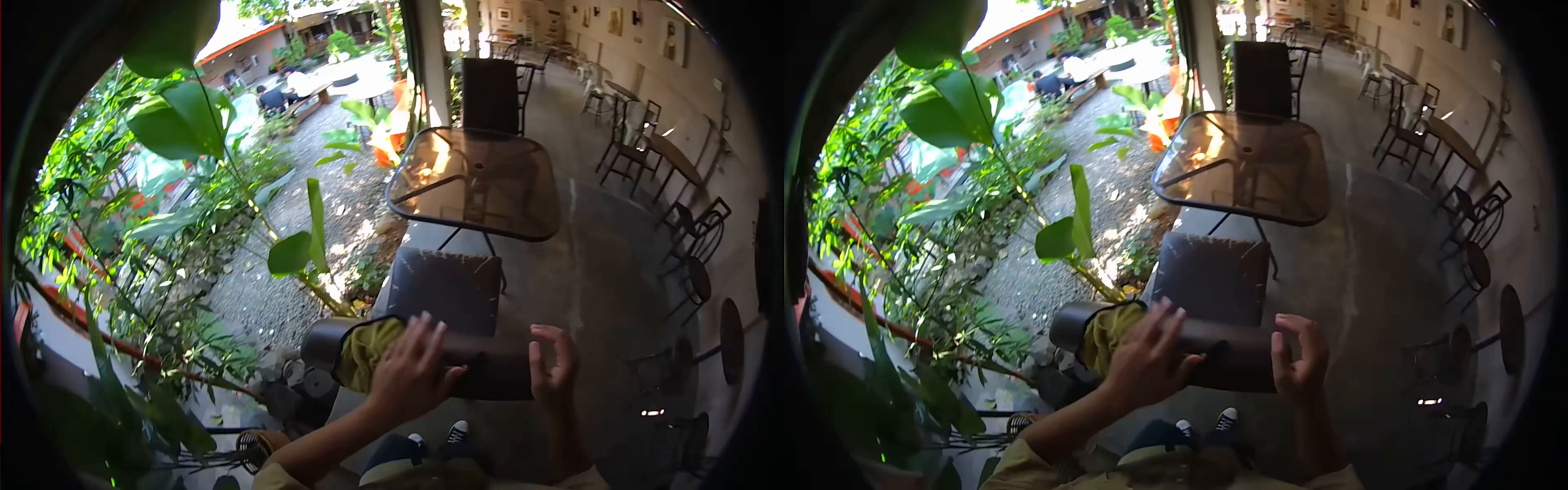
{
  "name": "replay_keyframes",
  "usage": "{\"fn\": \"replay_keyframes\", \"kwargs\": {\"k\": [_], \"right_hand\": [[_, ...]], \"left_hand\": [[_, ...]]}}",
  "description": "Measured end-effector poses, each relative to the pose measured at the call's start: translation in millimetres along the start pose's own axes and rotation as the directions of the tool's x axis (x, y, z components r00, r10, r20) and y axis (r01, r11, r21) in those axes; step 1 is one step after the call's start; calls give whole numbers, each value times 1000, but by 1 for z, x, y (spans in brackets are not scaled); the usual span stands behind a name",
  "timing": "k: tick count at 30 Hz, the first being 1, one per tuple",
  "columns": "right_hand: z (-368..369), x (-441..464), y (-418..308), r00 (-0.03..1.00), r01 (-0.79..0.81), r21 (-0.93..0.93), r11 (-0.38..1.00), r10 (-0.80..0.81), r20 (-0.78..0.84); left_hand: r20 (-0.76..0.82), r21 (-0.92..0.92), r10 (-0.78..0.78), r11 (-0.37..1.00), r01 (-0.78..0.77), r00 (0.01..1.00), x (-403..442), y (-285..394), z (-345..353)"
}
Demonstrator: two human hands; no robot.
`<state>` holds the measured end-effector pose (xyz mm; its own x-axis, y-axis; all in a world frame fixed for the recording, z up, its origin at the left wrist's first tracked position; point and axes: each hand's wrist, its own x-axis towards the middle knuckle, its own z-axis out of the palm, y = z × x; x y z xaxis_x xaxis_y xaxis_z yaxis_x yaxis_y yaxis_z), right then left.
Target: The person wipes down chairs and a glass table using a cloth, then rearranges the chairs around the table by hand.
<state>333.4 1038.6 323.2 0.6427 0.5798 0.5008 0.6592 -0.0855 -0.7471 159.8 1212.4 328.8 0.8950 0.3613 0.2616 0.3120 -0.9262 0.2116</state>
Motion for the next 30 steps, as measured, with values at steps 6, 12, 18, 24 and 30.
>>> {"fn": "replay_keyframes", "kwargs": {"k": [6,12,18,24,30], "right_hand": [[4,2,-20,994,-111,67,992,112,-17],[9,8,-14,988,-146,-103,984,151,38],[5,4,-1,965,-262,-233,936,257,-52],[-21,-2,15,907,-419,-264,869,412,-82],[-39,-10,22,872,-484,-378,789,472,-130]], "left_hand": [[-290,114,-61,989,98,955,-30,-39,-23],[-249,-107,-193,979,171,949,-54,-113,-20],[-134,-848,-302,528,48,944,-60,-167,-12],[-154,-981,-237,150,-120,959,-57,-205,91],[-40,-978,-296,207,24,954,-67,-232,241]]}}
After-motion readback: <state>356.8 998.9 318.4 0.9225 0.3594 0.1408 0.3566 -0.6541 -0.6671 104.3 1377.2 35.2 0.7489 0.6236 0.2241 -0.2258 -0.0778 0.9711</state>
